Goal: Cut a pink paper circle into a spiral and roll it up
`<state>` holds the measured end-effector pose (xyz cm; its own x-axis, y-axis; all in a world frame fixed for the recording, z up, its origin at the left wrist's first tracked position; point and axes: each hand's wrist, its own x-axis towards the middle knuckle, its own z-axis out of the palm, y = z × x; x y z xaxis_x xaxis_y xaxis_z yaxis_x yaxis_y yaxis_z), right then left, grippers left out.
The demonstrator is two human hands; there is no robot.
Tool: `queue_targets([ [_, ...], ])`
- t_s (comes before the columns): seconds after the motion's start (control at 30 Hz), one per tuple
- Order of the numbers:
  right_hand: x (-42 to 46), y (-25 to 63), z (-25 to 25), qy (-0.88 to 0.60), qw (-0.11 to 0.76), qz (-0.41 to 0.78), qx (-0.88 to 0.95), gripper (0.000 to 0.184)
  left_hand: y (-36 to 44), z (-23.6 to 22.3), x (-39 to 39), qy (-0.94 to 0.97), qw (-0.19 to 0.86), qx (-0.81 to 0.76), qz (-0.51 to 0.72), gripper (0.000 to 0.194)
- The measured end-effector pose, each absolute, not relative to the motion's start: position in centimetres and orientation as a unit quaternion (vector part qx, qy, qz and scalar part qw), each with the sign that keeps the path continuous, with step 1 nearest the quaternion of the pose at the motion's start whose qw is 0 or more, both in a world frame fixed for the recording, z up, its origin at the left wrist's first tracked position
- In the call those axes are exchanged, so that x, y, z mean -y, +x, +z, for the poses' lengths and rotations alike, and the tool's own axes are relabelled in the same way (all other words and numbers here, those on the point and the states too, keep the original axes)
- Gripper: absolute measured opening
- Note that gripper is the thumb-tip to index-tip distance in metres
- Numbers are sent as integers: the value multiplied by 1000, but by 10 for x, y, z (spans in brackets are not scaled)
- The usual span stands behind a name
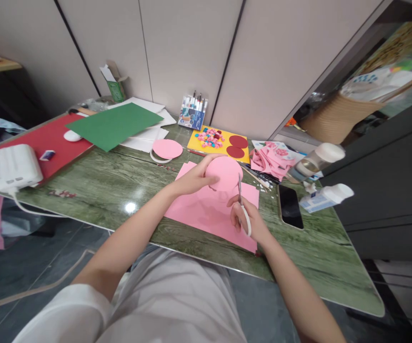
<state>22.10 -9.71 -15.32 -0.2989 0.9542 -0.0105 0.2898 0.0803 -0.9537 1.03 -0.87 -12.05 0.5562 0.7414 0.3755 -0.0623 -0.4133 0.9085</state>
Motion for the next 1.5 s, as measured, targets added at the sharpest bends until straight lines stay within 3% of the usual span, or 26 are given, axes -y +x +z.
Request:
queue_targets([
  [0.13,97,222,-154,-474,343,482,652,32,8,-116,12,750,507,-239,350,57],
  [0.43,96,224,-157,-466,333,490,657,34,4,-116,8,781,476,-220,339,60],
  [1.5,99,222,-153,-455,327,508,654,24,-1,-117,2,749,501,-218,376,55],
])
